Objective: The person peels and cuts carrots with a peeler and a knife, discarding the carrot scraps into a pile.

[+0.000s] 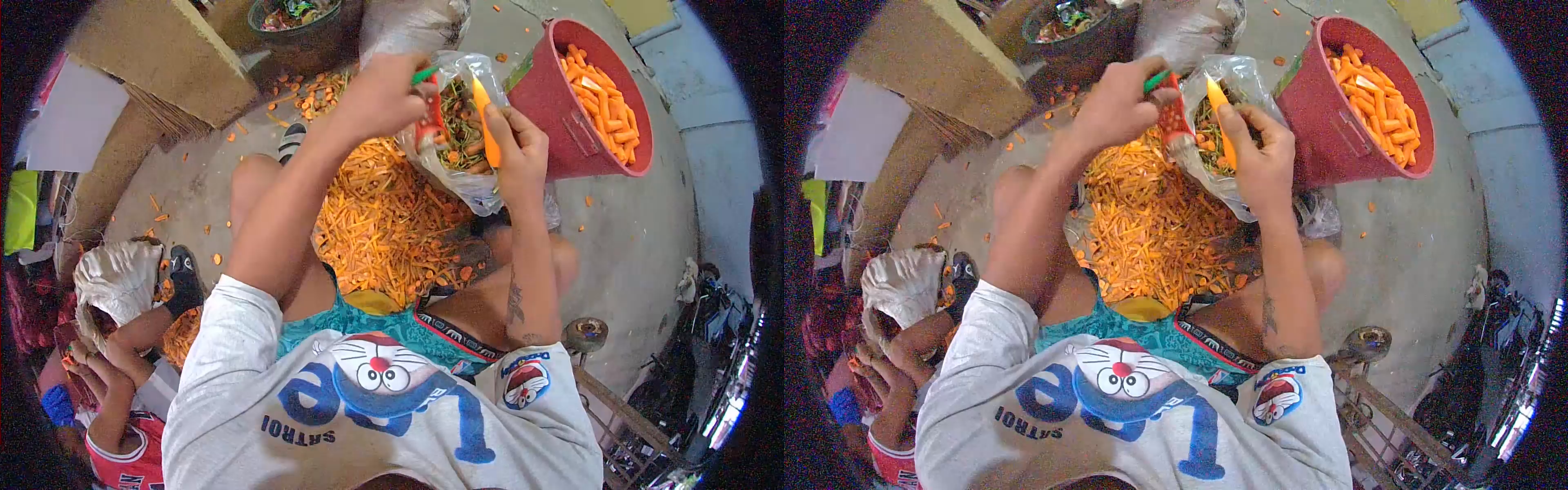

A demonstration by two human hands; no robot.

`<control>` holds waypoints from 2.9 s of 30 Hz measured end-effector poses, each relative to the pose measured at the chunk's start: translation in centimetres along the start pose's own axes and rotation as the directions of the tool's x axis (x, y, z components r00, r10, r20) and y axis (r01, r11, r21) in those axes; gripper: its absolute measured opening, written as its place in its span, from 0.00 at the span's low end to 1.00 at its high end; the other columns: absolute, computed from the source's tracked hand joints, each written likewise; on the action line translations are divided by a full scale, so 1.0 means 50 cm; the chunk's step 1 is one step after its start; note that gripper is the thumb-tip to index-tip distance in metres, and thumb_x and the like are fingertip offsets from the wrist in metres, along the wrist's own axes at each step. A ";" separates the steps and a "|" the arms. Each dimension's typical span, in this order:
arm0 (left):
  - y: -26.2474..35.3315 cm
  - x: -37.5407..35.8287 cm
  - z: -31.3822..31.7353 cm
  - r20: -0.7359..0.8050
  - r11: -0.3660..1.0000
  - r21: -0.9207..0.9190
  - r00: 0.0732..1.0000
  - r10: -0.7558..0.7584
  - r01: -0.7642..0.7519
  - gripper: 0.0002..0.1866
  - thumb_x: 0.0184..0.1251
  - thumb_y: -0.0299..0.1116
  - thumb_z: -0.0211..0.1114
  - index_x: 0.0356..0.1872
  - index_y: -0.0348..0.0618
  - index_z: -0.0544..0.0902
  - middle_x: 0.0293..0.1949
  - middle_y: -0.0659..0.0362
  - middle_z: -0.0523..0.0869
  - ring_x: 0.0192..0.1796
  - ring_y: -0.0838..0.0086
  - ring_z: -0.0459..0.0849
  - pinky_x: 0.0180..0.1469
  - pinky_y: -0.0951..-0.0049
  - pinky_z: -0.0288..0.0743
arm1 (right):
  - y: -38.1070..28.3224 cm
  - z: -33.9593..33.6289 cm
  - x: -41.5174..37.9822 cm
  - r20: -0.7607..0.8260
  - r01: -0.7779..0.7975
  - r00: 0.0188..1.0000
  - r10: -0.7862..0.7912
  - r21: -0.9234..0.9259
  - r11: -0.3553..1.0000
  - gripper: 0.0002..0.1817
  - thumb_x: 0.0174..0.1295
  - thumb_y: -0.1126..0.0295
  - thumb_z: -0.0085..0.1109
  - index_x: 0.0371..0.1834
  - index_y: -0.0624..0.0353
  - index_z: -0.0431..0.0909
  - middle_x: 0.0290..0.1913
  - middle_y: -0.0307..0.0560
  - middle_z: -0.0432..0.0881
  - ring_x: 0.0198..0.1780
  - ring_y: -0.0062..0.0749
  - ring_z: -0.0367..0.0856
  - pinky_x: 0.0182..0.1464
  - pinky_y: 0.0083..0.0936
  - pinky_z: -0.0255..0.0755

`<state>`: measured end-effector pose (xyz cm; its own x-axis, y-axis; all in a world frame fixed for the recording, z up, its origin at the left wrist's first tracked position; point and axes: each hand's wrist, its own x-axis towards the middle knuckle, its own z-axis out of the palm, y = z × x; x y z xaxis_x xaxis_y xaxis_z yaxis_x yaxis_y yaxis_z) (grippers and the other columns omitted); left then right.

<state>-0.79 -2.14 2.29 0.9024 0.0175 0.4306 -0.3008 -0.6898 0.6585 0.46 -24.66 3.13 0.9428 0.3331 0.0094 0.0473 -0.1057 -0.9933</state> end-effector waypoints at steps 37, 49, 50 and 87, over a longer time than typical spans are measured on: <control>-0.030 0.002 -0.022 0.225 0.967 0.203 0.954 -0.197 0.152 0.14 0.62 0.33 0.64 0.42 0.32 0.83 0.36 0.36 0.87 0.43 0.42 0.87 0.46 0.53 0.80 | 0.106 -0.248 0.154 -0.123 0.088 0.983 0.137 0.968 0.237 0.19 0.70 0.66 0.64 0.58 0.68 0.79 0.51 0.56 0.85 0.51 0.36 0.85 0.48 0.23 0.83; -0.064 0.010 -0.051 0.204 0.957 0.243 0.956 -0.211 0.160 0.16 0.63 0.31 0.66 0.49 0.34 0.83 0.40 0.34 0.86 0.46 0.42 0.87 0.49 0.51 0.80 | 0.535 -0.172 0.230 0.568 0.451 0.769 0.293 -0.807 0.381 0.15 0.54 0.71 0.59 0.40 0.71 0.85 0.45 0.67 0.87 0.50 0.56 0.87 0.55 0.46 0.81; -0.066 0.012 -0.056 0.208 0.960 0.234 0.957 -0.204 0.154 0.16 0.63 0.30 0.65 0.50 0.33 0.83 0.39 0.34 0.86 0.46 0.42 0.87 0.49 0.51 0.80 | 0.523 -0.166 0.222 0.573 0.456 0.766 0.291 -0.804 0.382 0.15 0.54 0.71 0.59 0.40 0.71 0.85 0.45 0.67 0.87 0.50 0.56 0.87 0.55 0.46 0.81; -0.058 0.029 -0.085 0.025 0.792 -0.559 0.959 -0.283 0.248 0.11 0.69 0.41 0.73 0.39 0.44 0.85 0.26 0.69 0.80 0.25 0.85 0.73 0.27 0.78 0.68 | 0.090 0.034 0.085 0.199 -0.412 0.910 0.363 0.358 0.838 0.16 0.78 0.60 0.46 0.52 0.60 0.78 0.41 0.42 0.81 0.35 0.26 0.77 0.34 0.23 0.69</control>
<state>0.08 2.94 3.63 0.9580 0.1937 0.2114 -0.1868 -0.1375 0.9727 4.11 -22.14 -1.49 0.8099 0.4510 -0.3752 -0.4675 0.1097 -0.8772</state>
